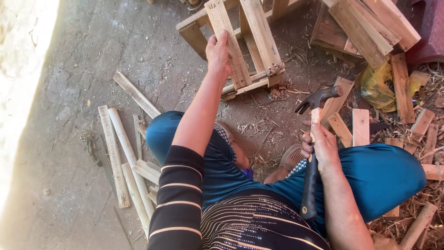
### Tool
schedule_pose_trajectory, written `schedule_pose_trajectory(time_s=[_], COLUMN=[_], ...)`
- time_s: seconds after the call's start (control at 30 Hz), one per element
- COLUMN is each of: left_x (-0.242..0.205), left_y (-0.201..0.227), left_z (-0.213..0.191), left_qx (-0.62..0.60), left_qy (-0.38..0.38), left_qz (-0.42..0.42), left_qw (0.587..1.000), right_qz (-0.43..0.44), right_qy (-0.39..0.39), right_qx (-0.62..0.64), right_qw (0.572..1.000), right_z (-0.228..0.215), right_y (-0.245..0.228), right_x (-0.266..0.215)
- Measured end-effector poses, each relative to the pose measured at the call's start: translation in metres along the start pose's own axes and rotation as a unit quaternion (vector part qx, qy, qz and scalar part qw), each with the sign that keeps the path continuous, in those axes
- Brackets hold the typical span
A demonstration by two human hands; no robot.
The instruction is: The person sits on the ground among scrap wood and small wooden stool frames, fitting wooden slats and rails onto the frames and hammering nails with a claw hammer to fasten them. They pick up slats one at a time, position them against the stool sides, and hammer nails in, working on several stool frames.
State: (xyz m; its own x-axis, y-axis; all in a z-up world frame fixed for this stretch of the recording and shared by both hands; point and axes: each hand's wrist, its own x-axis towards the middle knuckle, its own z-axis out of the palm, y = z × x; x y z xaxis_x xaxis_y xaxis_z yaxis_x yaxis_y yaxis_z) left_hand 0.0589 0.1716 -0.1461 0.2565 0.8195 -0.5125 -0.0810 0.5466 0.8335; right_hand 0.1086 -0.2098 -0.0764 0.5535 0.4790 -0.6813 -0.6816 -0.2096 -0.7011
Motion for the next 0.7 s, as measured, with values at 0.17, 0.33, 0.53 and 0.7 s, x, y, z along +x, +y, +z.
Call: schedule_pose_trajectory(time_s=[0.17, 0.33, 0.53, 0.7], left_x=[-0.005, 0.003, -0.035, -0.047], left_y=[0.002, -0.008, 0.018, 0.019], left_z=[0.001, 0.001, 0.007, 0.009], left_qx=[0.020, 0.034, 0.050, 0.151], left_qy=[-0.009, -0.020, 0.001, 0.020], left_qz=[0.017, 0.008, -0.042, 0.032], left_qw=[1.000, 0.999, 0.998, 0.988], right_qz=[0.005, 0.003, -0.002, 0.002], right_qy=[0.005, 0.004, -0.008, -0.009], right_qx=[0.003, -0.002, -0.005, -0.019], right_qw=[1.000, 1.000, 1.000, 1.000], right_z=[0.001, 0.000, -0.002, -0.001], right_y=[0.000, 0.000, 0.003, 0.003], right_x=[0.000, 0.001, 0.003, 0.004])
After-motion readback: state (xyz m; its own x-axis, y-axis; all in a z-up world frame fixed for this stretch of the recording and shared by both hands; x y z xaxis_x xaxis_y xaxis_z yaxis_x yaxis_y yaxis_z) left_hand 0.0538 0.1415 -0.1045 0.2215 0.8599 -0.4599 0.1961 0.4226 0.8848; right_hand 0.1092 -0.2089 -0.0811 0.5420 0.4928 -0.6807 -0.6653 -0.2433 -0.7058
